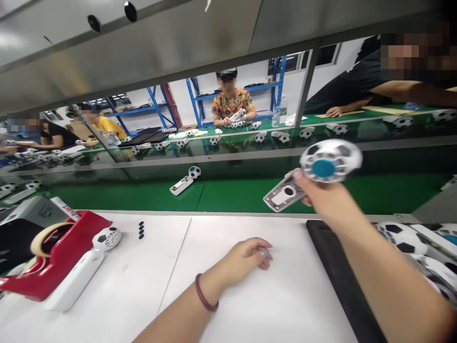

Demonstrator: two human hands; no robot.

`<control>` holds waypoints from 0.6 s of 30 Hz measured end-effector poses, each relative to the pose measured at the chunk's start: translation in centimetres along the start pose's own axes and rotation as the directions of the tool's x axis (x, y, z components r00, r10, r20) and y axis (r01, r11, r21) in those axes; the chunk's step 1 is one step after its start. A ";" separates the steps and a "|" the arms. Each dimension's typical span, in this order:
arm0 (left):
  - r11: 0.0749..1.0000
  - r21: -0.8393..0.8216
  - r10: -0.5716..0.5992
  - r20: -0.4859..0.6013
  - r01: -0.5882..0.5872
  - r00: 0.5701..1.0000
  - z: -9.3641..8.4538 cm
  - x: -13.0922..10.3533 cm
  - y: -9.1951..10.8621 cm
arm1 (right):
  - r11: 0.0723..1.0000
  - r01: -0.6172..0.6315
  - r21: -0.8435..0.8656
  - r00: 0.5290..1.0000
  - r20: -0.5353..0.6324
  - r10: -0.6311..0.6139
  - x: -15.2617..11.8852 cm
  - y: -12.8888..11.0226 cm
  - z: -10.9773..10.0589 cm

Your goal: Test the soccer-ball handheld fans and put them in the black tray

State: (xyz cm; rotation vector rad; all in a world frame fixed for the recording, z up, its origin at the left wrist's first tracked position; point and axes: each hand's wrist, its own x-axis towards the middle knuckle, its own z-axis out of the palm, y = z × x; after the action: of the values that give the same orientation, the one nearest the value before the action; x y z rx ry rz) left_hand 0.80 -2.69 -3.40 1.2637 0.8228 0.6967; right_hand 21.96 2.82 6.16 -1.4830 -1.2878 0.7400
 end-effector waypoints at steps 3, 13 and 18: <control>1.000 -0.009 0.004 -0.001 -0.004 1.000 0.0 0.1 -0.2 | 0.992 -0.058 -0.115 0.998 -0.044 0.054 1.4 2.1 2.1; 0.999 -0.030 0.017 0.001 -0.017 1.000 -0.1 0.2 -0.5 | 0.996 0.059 0.072 0.998 -0.031 -0.057 2.6 6.7 4.0; 0.998 0.047 0.046 0.000 -0.046 0.999 -0.8 0.5 -0.7 | 0.991 -0.009 0.132 0.967 0.255 -0.025 2.2 8.8 5.2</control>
State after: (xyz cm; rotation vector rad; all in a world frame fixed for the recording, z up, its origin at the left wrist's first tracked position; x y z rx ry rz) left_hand 0.44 -1.99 -4.28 1.3284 0.8172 0.7183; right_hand 20.87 6.93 -3.42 -1.3053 -1.4068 1.0177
